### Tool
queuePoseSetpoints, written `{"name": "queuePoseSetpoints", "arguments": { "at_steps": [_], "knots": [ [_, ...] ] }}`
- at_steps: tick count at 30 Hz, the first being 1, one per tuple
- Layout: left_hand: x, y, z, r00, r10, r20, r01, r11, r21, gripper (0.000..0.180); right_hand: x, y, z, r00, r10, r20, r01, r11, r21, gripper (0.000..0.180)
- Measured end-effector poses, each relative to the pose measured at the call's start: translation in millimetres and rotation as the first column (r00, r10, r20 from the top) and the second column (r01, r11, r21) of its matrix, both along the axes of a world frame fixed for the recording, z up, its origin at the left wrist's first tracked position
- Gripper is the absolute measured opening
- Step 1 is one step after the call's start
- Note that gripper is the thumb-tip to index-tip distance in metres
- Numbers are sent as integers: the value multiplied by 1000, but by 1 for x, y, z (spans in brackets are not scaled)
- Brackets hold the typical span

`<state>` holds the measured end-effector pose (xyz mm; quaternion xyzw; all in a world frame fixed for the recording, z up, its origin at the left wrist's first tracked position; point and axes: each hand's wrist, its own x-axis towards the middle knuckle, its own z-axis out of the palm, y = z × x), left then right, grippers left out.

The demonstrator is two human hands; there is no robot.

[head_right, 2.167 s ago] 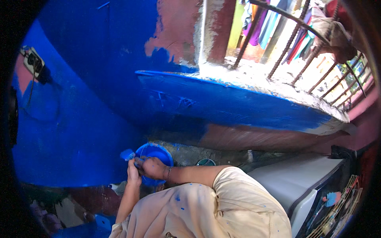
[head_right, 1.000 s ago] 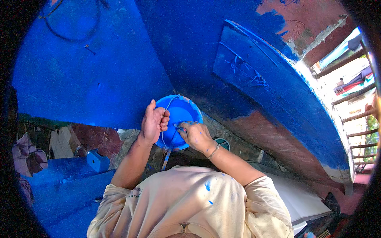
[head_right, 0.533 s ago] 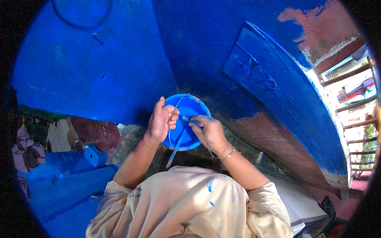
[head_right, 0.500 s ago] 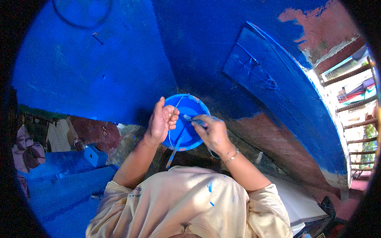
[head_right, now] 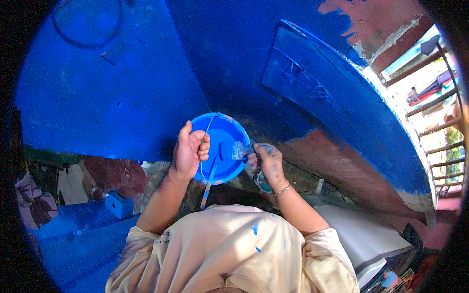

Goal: The person paints a blue wall and its edges near the floor using a paintbrush and blue paint from a bucket.

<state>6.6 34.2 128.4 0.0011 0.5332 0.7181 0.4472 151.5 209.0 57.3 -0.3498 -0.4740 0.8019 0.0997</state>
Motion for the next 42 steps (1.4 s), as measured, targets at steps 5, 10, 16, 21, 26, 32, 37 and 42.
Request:
{"name": "queuePoseSetpoints", "arguments": {
  "at_steps": [5,10,16,21,26,32,37,42],
  "knots": [
    [-1,1,-6,999,-35,-30,33,998,-47,61,-23,-26,-1,957,240,162,-251,408,878,22],
    [1,8,-6,997,-58,-43,55,996,-65,60,-43,-40,-29,829,306,468,-479,-45,877,24],
    [-1,7,-6,997,-74,-15,73,996,-50,61,-29,-34,7,887,322,332,-407,203,891,22],
    [2,6,-16,994,-105,-5,105,993,-48,61,-10,-25,36,967,241,82,-198,508,838,15],
    [-1,11,-20,991,-130,7,131,990,-55,61,20,-11,-18,983,137,120,-178,577,797,21],
    [-5,12,-34,995,-102,17,103,991,-86,59,14,-14,-38,983,87,159,-172,729,662,20],
    [-15,8,-46,990,-140,-15,137,981,-138,60,8,-13,-56,989,129,67,-135,642,754,20],
    [-17,4,-58,984,-179,13,179,969,-173,60,8,-19,-68,980,154,123,-187,922,340,16]
  ]
}}
